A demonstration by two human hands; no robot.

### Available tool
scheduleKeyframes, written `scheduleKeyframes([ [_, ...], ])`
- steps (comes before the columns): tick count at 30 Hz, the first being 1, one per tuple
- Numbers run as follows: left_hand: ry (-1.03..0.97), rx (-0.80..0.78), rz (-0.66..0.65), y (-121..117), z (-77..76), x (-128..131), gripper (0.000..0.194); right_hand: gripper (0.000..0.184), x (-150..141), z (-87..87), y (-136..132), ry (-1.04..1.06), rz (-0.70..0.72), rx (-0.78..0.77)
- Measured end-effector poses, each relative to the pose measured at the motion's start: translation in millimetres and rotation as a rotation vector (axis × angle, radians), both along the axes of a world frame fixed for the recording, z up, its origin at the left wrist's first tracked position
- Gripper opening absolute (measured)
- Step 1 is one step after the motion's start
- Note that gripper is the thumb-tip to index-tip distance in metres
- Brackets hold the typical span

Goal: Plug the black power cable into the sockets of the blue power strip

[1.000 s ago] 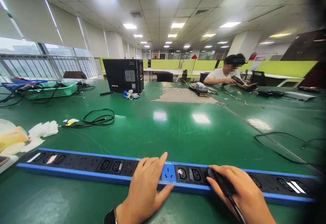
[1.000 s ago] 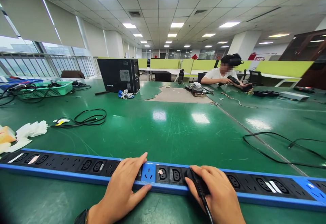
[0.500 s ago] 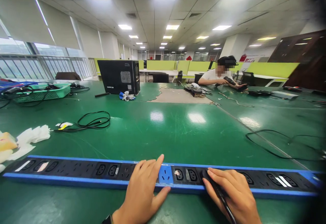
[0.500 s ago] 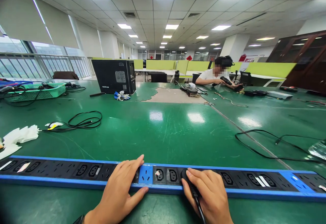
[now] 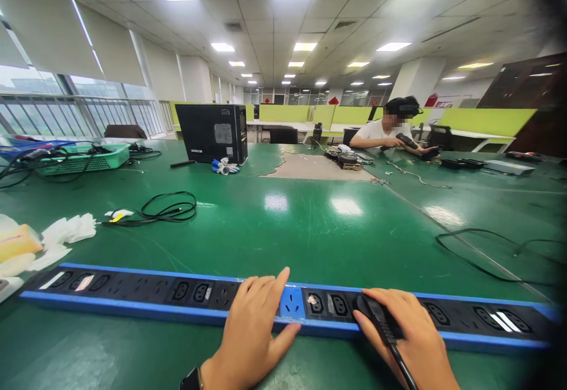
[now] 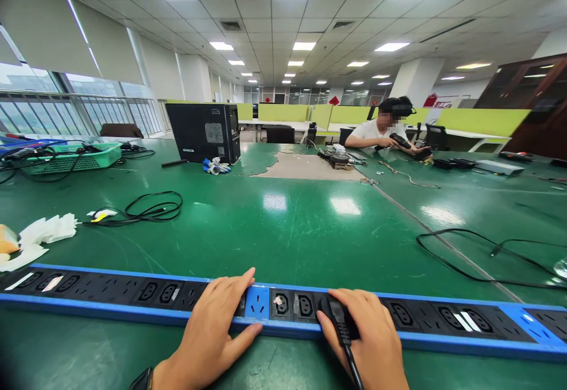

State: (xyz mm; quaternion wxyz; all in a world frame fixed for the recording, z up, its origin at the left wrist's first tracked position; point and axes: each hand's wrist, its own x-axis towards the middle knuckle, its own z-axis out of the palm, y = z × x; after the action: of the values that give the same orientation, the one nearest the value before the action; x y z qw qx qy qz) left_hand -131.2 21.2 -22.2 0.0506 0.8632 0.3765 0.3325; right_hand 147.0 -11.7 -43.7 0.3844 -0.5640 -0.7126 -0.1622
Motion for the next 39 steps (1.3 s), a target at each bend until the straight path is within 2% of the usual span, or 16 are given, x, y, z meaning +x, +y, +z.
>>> scheduleKeyframes([
  [7,0.013,0.006,-0.003,-0.1,0.2,-0.3,0.071,0.03,3.6,-4.6,3.1,0.051,0.018,-0.014],
  [12,0.011,0.031,0.001,1.2,-0.3,-0.6,0.069,0.03,3.4,-1.3,1.2,0.104,0.009,-0.006],
  [14,0.008,0.033,0.003,1.5,-0.4,-0.4,0.068,0.029,9.6,1.9,-2.0,0.206,-0.036,-0.023],
  [17,0.003,0.029,0.006,1.5,-0.6,0.4,0.068,0.029,22.2,6.6,-5.9,0.392,-0.176,-0.041],
  [20,-0.004,0.031,0.013,1.3,-0.6,1.6,0.068,0.036,22.4,10.8,-6.1,0.45,-0.202,-0.048],
  [23,-0.008,0.034,0.023,1.1,-0.9,2.3,0.068,0.039,-2.4,15.3,-4.0,0.422,-0.124,-0.074],
  [27,0.001,0.025,0.023,-0.2,-2.1,1.6,0.07,0.031,-57.8,21.6,3.3,0.304,0.082,-0.161],
  [30,0.014,0.002,0.018,-1.3,-2.1,0.7,0.073,0.028,-88.7,27.3,14.8,0.221,0.116,-0.215],
  [34,0.023,-0.014,0.013,-0.5,-1.6,0.5,0.074,0.024,-105.0,35.6,27.9,0.153,0.095,-0.25],
  [39,0.02,-0.031,-0.001,0.6,-2.6,0.6,0.075,0.022,-109.7,42.8,28.5,0.101,0.131,-0.327],
])
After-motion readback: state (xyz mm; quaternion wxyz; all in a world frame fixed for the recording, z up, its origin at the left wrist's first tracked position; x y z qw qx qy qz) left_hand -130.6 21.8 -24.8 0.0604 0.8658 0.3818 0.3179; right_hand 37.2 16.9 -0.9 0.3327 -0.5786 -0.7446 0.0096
